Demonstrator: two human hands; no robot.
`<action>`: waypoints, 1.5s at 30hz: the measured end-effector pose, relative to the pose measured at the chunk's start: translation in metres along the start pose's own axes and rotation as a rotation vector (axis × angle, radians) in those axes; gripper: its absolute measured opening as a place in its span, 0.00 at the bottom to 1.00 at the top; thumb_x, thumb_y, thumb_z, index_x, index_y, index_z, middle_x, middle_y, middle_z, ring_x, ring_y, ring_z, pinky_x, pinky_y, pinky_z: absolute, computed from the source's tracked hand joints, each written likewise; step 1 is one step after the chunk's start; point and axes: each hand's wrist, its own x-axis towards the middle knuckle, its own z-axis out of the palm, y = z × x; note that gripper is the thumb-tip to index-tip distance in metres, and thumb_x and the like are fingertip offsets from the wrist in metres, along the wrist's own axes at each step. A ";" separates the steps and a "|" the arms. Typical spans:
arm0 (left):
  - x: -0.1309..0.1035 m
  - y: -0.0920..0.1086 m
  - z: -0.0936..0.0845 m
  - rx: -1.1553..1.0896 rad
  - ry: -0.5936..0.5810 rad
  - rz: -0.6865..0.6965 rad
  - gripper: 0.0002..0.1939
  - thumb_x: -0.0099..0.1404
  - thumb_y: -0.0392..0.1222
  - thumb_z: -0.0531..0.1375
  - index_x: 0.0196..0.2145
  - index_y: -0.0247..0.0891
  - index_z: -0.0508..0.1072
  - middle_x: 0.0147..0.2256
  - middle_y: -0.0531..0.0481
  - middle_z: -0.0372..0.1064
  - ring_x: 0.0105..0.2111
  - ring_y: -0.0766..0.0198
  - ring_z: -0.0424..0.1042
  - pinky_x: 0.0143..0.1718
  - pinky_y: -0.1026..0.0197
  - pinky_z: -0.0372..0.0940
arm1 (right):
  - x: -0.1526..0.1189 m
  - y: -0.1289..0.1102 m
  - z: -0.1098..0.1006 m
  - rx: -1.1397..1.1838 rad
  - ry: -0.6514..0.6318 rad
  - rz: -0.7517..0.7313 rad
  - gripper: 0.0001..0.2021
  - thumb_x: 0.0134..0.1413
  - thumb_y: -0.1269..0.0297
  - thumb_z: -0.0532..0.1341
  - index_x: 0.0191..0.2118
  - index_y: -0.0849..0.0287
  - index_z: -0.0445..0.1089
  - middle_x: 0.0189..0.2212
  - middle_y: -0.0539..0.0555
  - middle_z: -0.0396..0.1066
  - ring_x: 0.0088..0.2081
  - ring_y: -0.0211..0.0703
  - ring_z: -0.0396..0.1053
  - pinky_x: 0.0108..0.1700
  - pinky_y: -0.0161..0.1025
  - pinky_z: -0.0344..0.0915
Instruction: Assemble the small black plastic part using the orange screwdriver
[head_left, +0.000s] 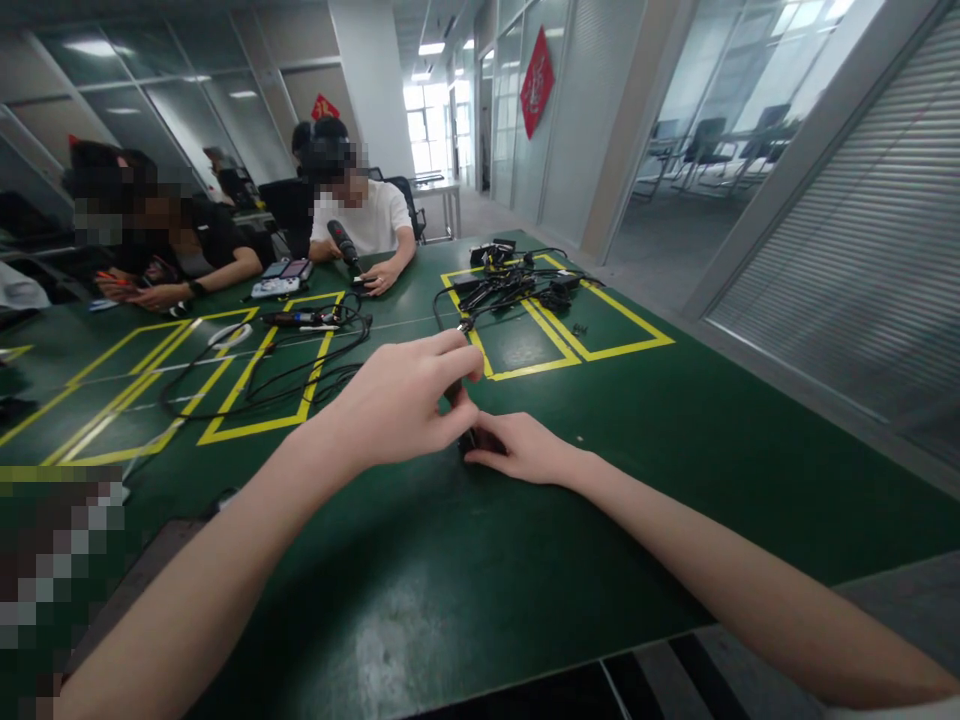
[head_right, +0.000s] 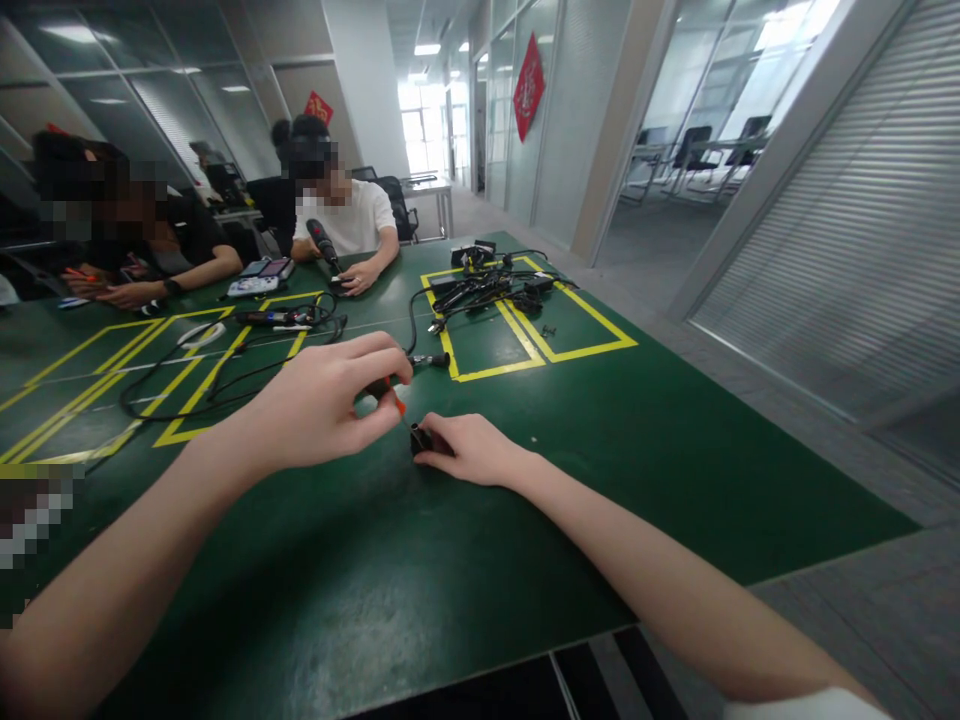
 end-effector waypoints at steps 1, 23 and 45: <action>-0.001 0.000 0.000 -0.043 0.005 0.002 0.10 0.63 0.35 0.54 0.39 0.37 0.75 0.42 0.46 0.74 0.32 0.64 0.71 0.31 0.62 0.62 | 0.000 0.001 0.000 0.023 0.006 0.005 0.10 0.64 0.58 0.64 0.43 0.57 0.66 0.30 0.50 0.74 0.31 0.44 0.71 0.33 0.37 0.57; 0.004 0.000 0.015 -0.233 0.124 0.002 0.14 0.65 0.32 0.53 0.47 0.37 0.73 0.48 0.43 0.72 0.36 0.65 0.73 0.37 0.63 0.67 | -0.004 0.006 -0.005 0.087 -0.028 -0.018 0.11 0.60 0.62 0.67 0.43 0.57 0.67 0.27 0.46 0.71 0.26 0.39 0.66 0.32 0.35 0.55; 0.010 0.016 0.025 -0.264 0.101 0.021 0.23 0.67 0.30 0.49 0.57 0.38 0.69 0.52 0.44 0.72 0.43 0.62 0.74 0.39 0.63 0.67 | -0.013 0.013 0.006 -0.078 0.103 0.034 0.15 0.57 0.50 0.67 0.33 0.53 0.64 0.23 0.49 0.71 0.25 0.47 0.70 0.28 0.39 0.58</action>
